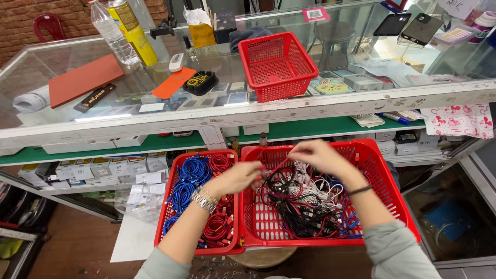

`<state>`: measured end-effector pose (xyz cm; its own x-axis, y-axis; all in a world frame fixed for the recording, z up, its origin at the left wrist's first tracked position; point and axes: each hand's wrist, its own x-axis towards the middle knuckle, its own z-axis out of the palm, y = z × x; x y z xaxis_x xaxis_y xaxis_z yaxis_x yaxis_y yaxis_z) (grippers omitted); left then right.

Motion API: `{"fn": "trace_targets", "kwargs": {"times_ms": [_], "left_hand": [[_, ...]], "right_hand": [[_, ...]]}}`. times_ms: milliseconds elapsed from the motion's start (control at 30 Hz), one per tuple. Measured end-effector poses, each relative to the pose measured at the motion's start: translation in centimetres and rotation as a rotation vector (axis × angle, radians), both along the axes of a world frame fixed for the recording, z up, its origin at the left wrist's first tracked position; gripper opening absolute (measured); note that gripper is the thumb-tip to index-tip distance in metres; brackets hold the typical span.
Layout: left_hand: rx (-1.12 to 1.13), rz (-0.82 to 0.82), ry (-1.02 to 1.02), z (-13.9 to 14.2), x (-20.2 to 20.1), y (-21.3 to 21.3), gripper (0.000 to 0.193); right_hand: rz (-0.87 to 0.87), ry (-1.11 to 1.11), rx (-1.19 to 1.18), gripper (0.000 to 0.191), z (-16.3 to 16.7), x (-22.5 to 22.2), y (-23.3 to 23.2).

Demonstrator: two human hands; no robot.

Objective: The person coils charging cables by hand, wrapping each cable into a loop and placing the coiled cables into red baskets sorted by color. Near the end, the person handles packaged phone cases, stacking them in a basket alongside the coiled cables.

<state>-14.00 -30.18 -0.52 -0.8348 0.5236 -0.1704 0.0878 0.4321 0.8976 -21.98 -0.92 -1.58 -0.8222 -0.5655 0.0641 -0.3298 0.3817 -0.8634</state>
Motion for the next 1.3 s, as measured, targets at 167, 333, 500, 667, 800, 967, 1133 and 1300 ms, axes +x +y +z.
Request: {"fn": "trace_targets", "kwargs": {"times_ms": [167, 333, 500, 667, 800, 967, 1133, 1300], "left_hand": [[1.117, -0.004, -0.447, -0.6, 0.4, 2.9, 0.029], [0.899, 0.622, 0.163, 2.9, -2.9, 4.2, 0.018], [-0.295, 0.433, 0.905, 4.8, -1.8, -1.0, 0.016], [-0.549, 0.085, 0.978, 3.2, 0.7, -1.7, 0.028], [-0.669, 0.061, 0.995, 1.9, 0.5, -1.7, 0.029], [-0.593, 0.210, 0.768, 0.8, 0.4, -3.9, 0.027], [-0.300, 0.295, 0.193, 1.0, 1.3, -7.0, 0.025], [0.244, 0.131, -0.402, 1.2, 2.1, -8.2, 0.034]], "right_hand": [[-0.159, -0.167, -0.256, 0.030, -0.8, 3.1, -2.5], [0.189, -0.839, -0.655, 0.032, -2.8, 8.7, -6.0], [0.185, -0.710, -0.298, 0.033, 0.6, 4.4, 2.7], [0.337, -0.296, 0.141, 0.029, 3.9, 0.1, 8.8], [0.030, -0.003, 0.839, 0.019, 5.0, -1.5, 11.7], [-0.555, 0.423, 0.933, 0.024, 4.4, -0.4, 16.6], [-0.889, 0.794, 0.685, 0.012, 3.1, 0.4, 24.5], [-0.965, 0.395, 0.782, 0.046, 2.3, 0.7, 26.7]]}}
